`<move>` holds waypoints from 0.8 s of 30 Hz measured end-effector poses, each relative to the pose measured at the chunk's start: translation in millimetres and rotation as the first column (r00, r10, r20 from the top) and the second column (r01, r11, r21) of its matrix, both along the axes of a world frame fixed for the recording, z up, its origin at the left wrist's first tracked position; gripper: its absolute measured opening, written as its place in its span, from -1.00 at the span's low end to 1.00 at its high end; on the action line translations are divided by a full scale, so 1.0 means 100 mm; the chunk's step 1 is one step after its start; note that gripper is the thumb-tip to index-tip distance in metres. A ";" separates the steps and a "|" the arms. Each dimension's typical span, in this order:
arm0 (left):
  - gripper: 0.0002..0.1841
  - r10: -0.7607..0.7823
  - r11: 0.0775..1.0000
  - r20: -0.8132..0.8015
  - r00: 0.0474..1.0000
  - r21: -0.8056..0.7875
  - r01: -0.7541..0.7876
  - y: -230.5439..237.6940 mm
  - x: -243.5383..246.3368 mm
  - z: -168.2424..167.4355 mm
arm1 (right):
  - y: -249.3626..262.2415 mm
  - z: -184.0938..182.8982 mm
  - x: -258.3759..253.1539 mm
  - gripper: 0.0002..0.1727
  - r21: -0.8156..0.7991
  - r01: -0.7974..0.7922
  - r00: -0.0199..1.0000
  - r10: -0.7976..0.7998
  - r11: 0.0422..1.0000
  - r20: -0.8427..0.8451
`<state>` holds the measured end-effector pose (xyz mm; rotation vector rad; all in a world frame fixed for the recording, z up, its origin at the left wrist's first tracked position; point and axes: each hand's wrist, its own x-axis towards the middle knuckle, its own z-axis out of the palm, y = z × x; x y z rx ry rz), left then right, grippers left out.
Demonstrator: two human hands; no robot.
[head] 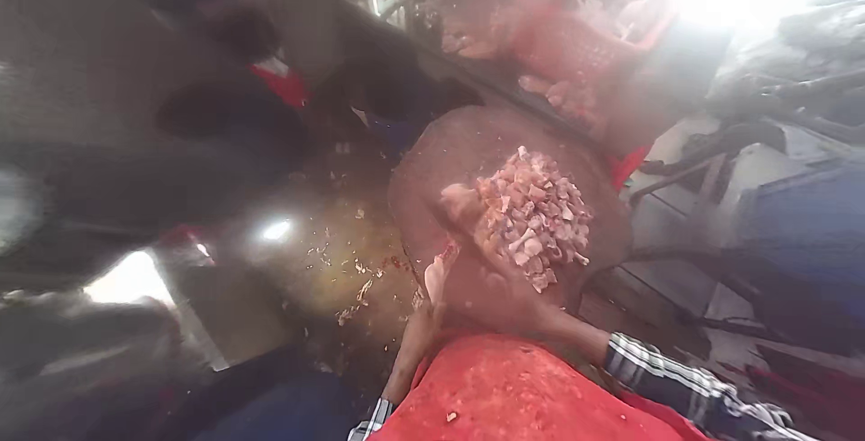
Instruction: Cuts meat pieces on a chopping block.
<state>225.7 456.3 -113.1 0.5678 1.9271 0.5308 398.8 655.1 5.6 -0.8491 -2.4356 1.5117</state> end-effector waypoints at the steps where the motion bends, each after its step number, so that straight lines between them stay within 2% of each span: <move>1: -0.45 -0.027 0.999 -0.016 1.000 -0.024 0.026 0.01 0.00 -0.01 | 0.01 -0.23 0.08 -0.28 -0.006 -0.039 0.968 0.039 0.999 0.246; 2: -0.47 -0.049 0.998 -0.021 0.999 -0.044 0.048 0.03 -0.01 -0.02 | 0.05 -0.40 0.10 -0.31 -0.039 -0.059 0.901 0.070 0.997 0.428; 3: -0.48 -0.064 0.996 -0.021 0.998 -0.063 0.062 0.02 -0.02 -0.01 | 0.06 -0.44 0.09 -0.27 -0.064 -0.072 0.840 0.096 0.995 0.534; 4: -0.48 -0.071 0.995 -0.015 0.997 -0.071 0.070 0.02 -0.04 0.01 | 0.09 -0.37 0.04 -0.24 -0.070 -0.070 0.829 0.097 0.995 0.551; 6: -0.47 -0.075 0.994 0.015 0.997 -0.077 0.076 -0.04 -0.01 0.05 | 0.01 -0.09 0.00 -0.26 -0.082 -0.032 0.915 0.062 0.996 0.399; 8: -0.47 -0.078 0.995 0.034 0.996 -0.063 0.080 0.01 -0.01 0.01 | -0.05 0.18 -0.10 -0.22 -0.109 -0.013 0.996 0.022 0.994 0.087; 9: -0.47 -0.086 0.994 0.039 0.996 -0.067 0.088 -0.01 0.01 -0.02 | -0.13 0.21 -0.13 -0.15 -0.143 -0.007 0.999 -0.001 0.990 -0.053; 10: -0.47 -0.094 0.993 0.034 0.995 -0.065 0.096 0.02 0.00 -0.04 | -0.17 0.19 -0.14 -0.12 -0.125 -0.008 0.994 -0.007 0.992 -0.113; 11: -0.47 -0.101 0.993 0.027 0.994 -0.063 0.103 0.04 -0.02 -0.04 | -0.19 0.12 -0.12 -0.17 -0.070 -0.031 0.996 0.026 0.997 -0.081; 12: -0.46 -0.110 0.992 0.024 0.994 -0.063 0.111 0.05 -0.02 -0.04 | -0.18 -0.01 -0.05 -0.27 -0.008 -0.068 0.994 0.068 0.998 0.081; 13: -0.45 -0.119 0.991 0.021 0.993 -0.066 0.121 0.06 -0.02 -0.03 | -0.15 -0.20 0.02 -0.35 0.005 -0.115 0.947 0.108 0.993 0.304; 14: -0.44 -0.129 0.989 0.027 0.991 -0.069 0.131 0.05 -0.01 0.00 | -0.11 -0.42 0.08 -0.32 -0.067 -0.129 0.878 0.145 0.989 0.455; 16: -0.40 -0.153 0.985 0.028 0.988 -0.079 0.154 0.02 -0.05 0.04 | -0.08 -0.55 0.10 -0.22 -0.107 -0.121 0.811 0.161 0.987 0.563; 18: -0.40 -0.157 0.985 0.012 0.988 -0.075 0.157 0.03 -0.11 0.03 | -0.06 -0.27 0.02 -0.22 -0.057 -0.099 0.872 0.114 0.993 0.476; 21: -0.44 -0.141 0.987 0.026 0.990 -0.079 0.143 -0.07 -0.08 -0.07 | -0.23 0.20 -0.11 -0.29 -0.072 -0.086 0.979 0.097 0.994 0.178; 22: -0.46 -0.141 0.988 0.019 0.990 -0.067 0.142 -0.09 -0.09 -0.08 | -0.28 0.24 -0.13 -0.34 -0.044 -0.110 0.984 0.115 0.993 0.138; 24: -0.47 -0.151 0.988 -0.010 0.988 -0.035 0.151 -0.06 -0.12 -0.06 | -0.33 0.11 -0.10 -0.47 0.021 -0.175 0.964 0.167 0.984 0.206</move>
